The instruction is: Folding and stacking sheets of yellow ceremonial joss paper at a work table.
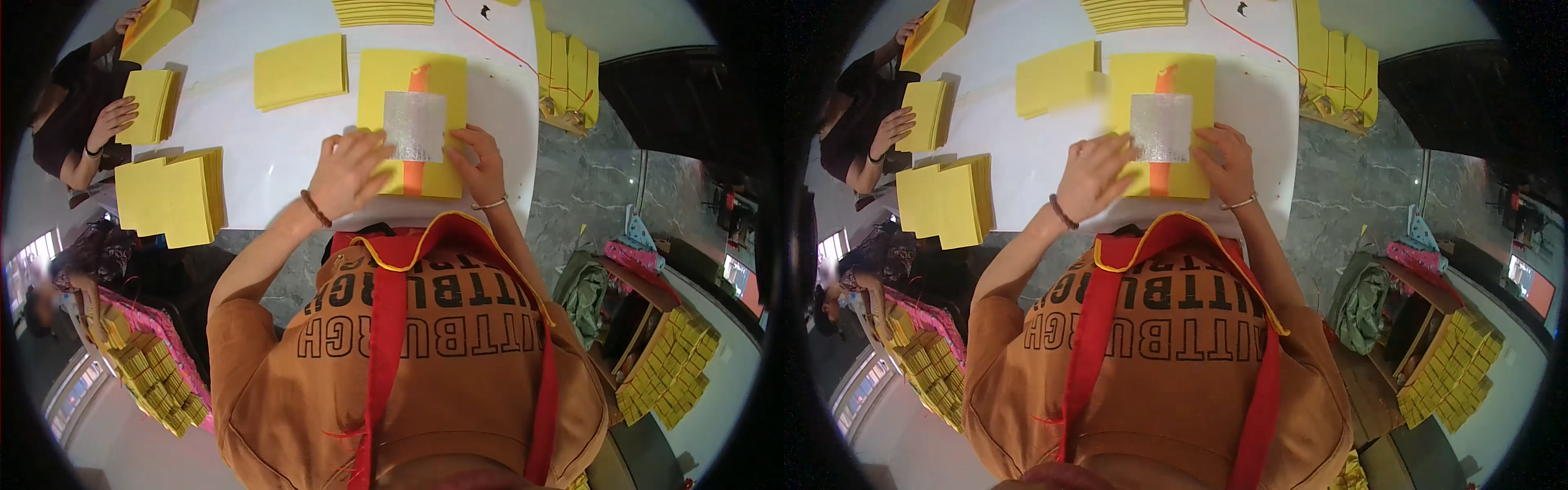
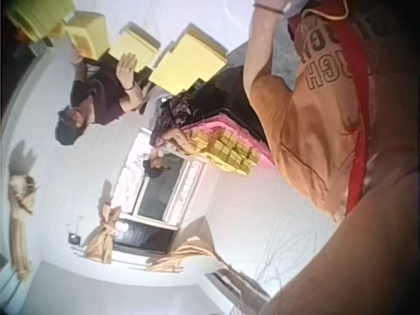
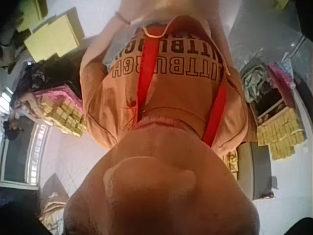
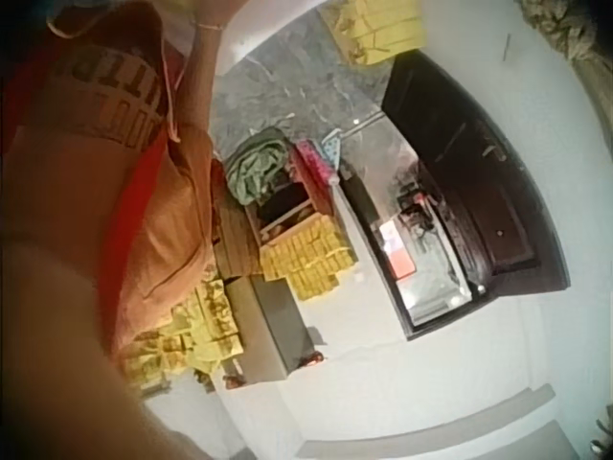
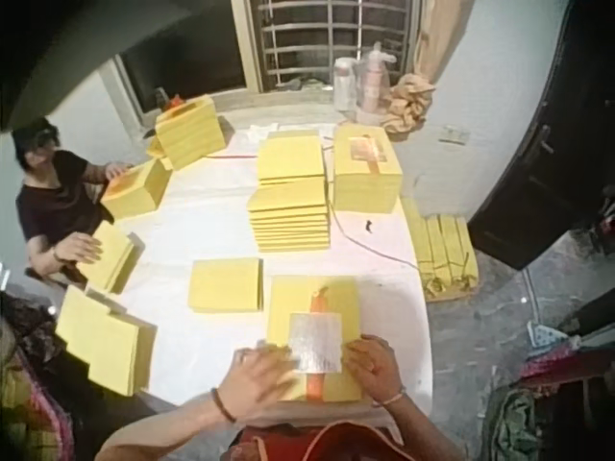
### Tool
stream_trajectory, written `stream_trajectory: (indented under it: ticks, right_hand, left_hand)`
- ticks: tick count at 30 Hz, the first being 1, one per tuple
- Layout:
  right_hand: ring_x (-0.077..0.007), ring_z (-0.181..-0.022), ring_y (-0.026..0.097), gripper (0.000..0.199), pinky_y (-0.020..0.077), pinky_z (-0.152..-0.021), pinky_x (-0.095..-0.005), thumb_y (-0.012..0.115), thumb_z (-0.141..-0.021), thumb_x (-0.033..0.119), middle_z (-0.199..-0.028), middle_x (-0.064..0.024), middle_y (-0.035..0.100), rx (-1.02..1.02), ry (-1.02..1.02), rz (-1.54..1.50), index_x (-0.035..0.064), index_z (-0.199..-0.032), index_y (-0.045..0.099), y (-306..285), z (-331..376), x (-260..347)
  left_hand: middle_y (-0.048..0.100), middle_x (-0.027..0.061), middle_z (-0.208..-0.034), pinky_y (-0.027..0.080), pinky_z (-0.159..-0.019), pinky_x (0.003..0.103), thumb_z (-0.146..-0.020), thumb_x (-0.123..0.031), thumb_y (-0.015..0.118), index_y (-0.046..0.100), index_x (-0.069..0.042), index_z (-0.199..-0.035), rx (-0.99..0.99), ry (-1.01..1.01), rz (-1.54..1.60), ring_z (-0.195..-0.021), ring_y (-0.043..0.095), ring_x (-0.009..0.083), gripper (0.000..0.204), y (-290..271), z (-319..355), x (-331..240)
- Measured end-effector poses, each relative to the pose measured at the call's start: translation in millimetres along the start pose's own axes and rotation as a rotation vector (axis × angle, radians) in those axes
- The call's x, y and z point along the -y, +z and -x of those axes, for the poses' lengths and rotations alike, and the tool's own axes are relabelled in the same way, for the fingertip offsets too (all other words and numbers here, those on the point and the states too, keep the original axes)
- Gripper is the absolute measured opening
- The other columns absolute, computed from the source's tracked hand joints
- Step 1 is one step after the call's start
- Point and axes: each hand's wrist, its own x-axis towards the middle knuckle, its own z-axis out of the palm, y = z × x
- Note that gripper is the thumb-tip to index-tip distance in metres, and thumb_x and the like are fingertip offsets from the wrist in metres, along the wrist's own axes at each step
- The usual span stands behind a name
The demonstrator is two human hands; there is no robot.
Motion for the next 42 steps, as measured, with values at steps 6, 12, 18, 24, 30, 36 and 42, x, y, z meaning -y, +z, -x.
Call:
stream_trajectory:
  ticks: [6,12,18,24,30,36,42]
  right_hand:
    - [-0.0219,-0.104,0.051,0.025,0.0401,-0.089,-0.0304,0.066,-0.076,0.010,-0.105,-0.0082,0.058,-0.067,0.229,-0.345,0.0067,-0.100,0.062,12,8,-15]
    - [-0.0173,-0.103,0.051,0.020,0.0396,-0.089,-0.0276,0.061,-0.081,0.010,-0.107,-0.0071,0.057,-0.052,0.315,-0.529,0.0059,-0.101,0.063,16,8,-28]
    - [-0.0157,-0.101,0.052,0.019,0.0404,-0.088,-0.0262,0.058,-0.083,0.010,-0.106,-0.0065,0.057,-0.017,0.329,-0.606,0.0053,-0.101,0.064,14,9,-33]
    - [-0.0148,-0.099,0.053,0.018,0.0410,-0.086,-0.0257,0.058,-0.084,0.010,-0.105,-0.0059,0.058,-0.012,0.344,-0.617,0.0053,-0.101,0.064,13,8,-31]
    - [-0.0136,-0.097,0.053,0.018,0.0407,-0.085,-0.0250,0.057,-0.084,0.010,-0.104,-0.0053,0.058,-0.018,0.328,-0.588,0.0051,-0.100,0.064,11,5,-29]
    - [-0.0129,-0.096,0.052,0.018,0.0400,-0.085,-0.0245,0.057,-0.084,0.010,-0.102,-0.0048,0.059,-0.022,0.318,-0.585,0.0051,-0.101,0.064,11,4,-29]
    - [-0.0124,-0.095,0.052,0.018,0.0396,-0.085,-0.0238,0.057,-0.084,0.010,-0.103,-0.0047,0.059,-0.016,0.323,-0.591,0.0049,-0.101,0.064,12,3,-28]
  left_hand:
    - [0.050,0.0094,-0.120,0.039,-0.083,0.038,-0.071,-0.029,0.066,0.051,-0.007,-0.117,0.082,0.085,-0.062,-0.103,0.047,0.0275,0.053,9,6,-9]
    - [0.061,0.0088,-0.092,0.045,-0.073,0.032,-0.074,-0.020,0.065,0.060,-0.004,-0.104,0.044,0.116,0.190,-0.083,0.054,0.0239,0.034,5,-2,-1]
    - [0.059,0.0093,-0.073,0.046,-0.065,0.033,-0.081,-0.016,0.061,0.062,-0.002,-0.086,0.144,-0.040,0.550,-0.071,0.056,0.0249,0.015,7,-9,15]
    - [0.057,0.0085,-0.073,0.042,-0.057,0.028,-0.084,-0.014,0.059,0.062,-0.001,-0.087,0.177,-0.144,0.582,-0.064,0.053,0.0176,0.013,10,-9,16]
    - [0.058,0.0094,-0.069,0.044,-0.056,0.029,-0.079,-0.011,0.057,0.062,0.000,-0.083,0.154,-0.241,0.633,-0.061,0.055,0.0191,0.012,9,-11,12]
    - [0.058,0.0039,-0.070,0.039,-0.053,0.023,-0.081,-0.010,0.058,0.062,0.000,-0.084,0.249,-0.388,0.737,-0.059,0.048,0.0080,0.012,10,-13,15]
    - [0.056,0.0044,-0.062,0.041,-0.052,0.023,-0.078,-0.012,0.058,0.061,0.000,-0.080,0.194,-0.370,0.800,-0.056,0.049,0.0077,0.013,15,-11,18]
